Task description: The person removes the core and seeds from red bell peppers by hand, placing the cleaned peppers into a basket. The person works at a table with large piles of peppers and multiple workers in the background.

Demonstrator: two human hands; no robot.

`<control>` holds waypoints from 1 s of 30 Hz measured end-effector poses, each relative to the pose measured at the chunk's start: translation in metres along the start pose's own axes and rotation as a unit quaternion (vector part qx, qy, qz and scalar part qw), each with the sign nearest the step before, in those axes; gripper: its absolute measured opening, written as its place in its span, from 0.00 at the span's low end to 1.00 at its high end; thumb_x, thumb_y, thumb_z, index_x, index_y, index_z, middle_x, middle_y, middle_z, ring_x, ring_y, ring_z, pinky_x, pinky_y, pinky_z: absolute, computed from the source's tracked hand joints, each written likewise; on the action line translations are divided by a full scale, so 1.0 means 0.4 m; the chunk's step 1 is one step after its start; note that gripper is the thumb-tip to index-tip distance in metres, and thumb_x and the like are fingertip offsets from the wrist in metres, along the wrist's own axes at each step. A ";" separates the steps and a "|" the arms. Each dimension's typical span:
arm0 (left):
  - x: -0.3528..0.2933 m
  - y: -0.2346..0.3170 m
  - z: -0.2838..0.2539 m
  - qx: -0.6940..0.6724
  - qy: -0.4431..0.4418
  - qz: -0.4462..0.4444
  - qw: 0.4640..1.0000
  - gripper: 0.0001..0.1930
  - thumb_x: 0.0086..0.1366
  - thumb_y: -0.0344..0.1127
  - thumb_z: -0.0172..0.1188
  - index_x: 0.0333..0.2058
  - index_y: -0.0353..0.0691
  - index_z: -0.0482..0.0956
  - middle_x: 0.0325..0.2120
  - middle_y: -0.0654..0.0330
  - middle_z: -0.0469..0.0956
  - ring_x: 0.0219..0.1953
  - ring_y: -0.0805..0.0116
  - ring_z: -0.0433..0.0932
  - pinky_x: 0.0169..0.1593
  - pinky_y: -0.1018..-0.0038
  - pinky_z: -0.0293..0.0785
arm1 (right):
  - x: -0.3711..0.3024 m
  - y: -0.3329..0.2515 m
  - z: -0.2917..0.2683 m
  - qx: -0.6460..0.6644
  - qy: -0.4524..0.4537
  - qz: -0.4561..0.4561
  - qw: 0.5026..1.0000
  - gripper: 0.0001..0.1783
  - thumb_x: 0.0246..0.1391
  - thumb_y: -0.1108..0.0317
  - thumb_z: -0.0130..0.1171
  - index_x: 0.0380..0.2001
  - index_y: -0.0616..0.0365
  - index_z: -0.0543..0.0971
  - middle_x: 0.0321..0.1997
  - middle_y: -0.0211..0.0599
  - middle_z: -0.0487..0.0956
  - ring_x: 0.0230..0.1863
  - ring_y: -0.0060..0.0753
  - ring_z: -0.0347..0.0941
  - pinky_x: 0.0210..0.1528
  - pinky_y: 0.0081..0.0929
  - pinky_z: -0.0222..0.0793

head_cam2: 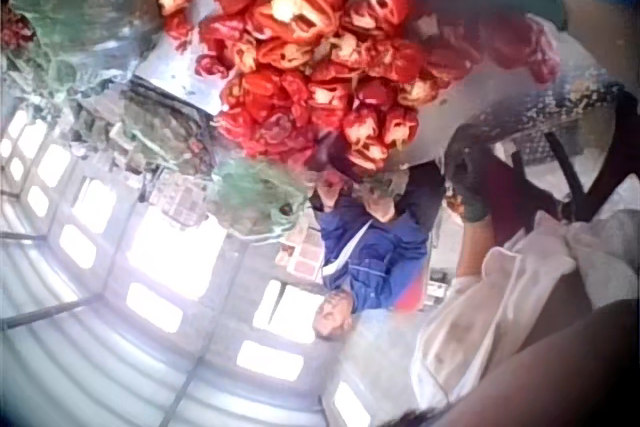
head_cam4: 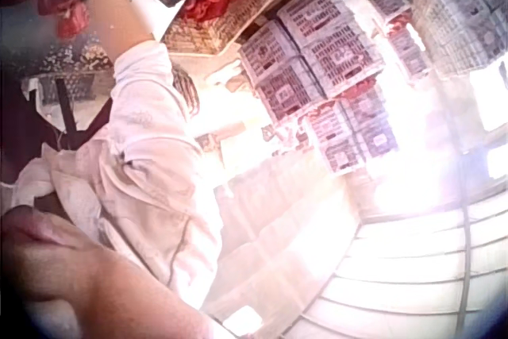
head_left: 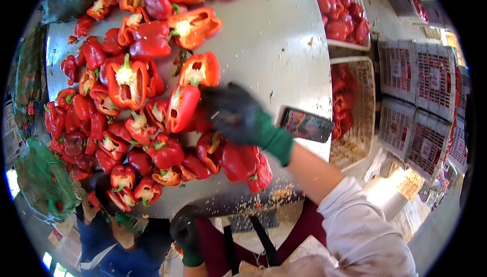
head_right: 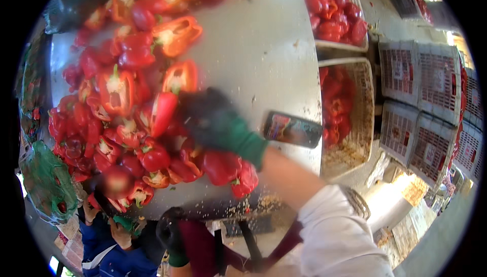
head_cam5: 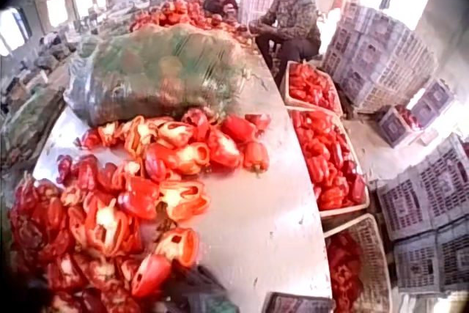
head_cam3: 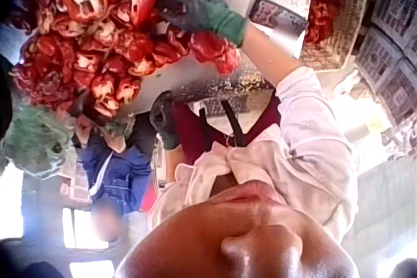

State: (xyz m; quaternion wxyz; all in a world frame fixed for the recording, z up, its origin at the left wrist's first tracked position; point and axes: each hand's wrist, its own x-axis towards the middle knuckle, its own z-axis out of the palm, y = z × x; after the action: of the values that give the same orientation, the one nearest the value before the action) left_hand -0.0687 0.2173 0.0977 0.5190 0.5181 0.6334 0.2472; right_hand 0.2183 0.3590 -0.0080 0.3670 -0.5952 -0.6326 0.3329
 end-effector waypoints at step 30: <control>1.196 0.380 0.032 0.327 0.264 0.374 0.827 0.25 0.59 0.38 0.67 0.52 0.31 0.75 0.46 0.46 0.79 0.50 0.49 0.79 0.52 0.60 0.75 | 0.146 0.298 -0.337 -0.370 0.085 0.008 0.925 0.30 0.48 0.75 0.58 0.58 0.52 0.75 0.64 0.39 0.73 0.67 0.49 0.67 0.70 0.58 0.56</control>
State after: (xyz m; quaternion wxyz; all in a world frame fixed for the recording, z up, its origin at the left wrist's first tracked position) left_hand 0.0397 0.7031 0.0307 0.0003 0.7696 0.5478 0.3280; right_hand 0.3938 0.4233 -0.0378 0.1701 -0.7202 -0.6721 0.0259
